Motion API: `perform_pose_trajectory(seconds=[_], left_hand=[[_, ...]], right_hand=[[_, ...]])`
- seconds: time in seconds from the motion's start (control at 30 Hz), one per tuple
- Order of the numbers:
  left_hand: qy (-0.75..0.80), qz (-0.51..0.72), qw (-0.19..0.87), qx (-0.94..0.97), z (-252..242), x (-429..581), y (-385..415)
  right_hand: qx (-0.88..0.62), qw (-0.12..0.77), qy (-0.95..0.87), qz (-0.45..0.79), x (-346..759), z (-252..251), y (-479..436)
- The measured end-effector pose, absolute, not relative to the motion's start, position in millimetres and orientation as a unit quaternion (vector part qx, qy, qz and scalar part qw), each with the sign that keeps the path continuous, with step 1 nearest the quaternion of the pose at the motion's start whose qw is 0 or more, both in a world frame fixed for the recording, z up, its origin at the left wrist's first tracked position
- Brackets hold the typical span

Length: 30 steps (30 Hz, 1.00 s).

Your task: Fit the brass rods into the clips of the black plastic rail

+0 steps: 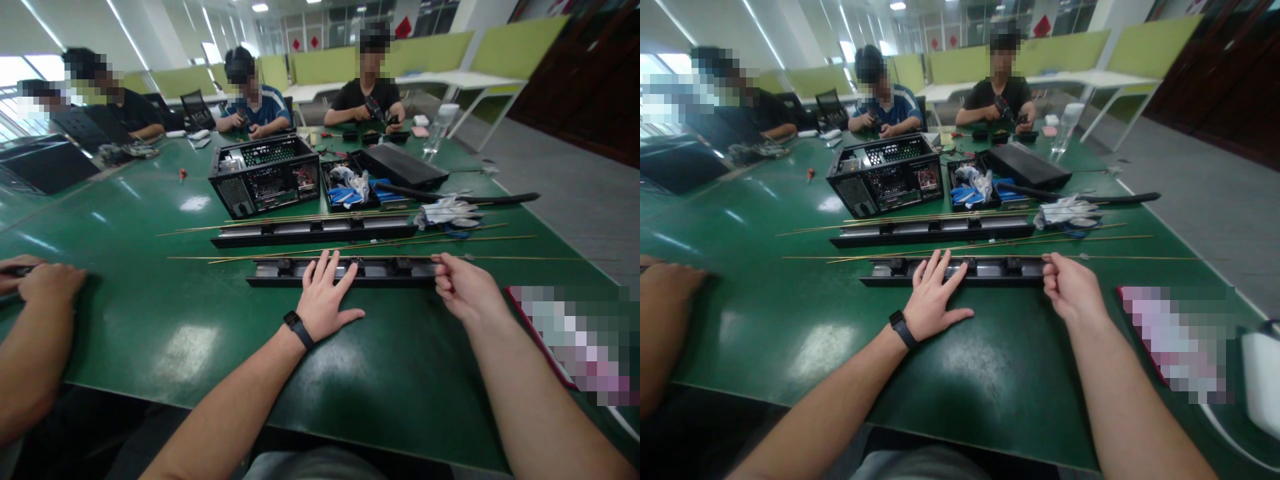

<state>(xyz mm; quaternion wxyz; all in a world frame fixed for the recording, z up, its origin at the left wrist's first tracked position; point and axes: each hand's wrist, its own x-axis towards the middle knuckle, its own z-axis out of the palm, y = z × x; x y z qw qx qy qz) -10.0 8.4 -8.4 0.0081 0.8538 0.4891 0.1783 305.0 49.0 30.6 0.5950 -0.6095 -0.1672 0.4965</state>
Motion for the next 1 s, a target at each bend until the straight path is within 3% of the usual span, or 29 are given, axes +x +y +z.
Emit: perform_pose_trajectory(seconds=[1.0], left_hand=[[0.487,0.189,0.006,0.853,-11,-11,4]], right_hand=[[-0.607,0.599,-0.174,0.493,310,19,43]])
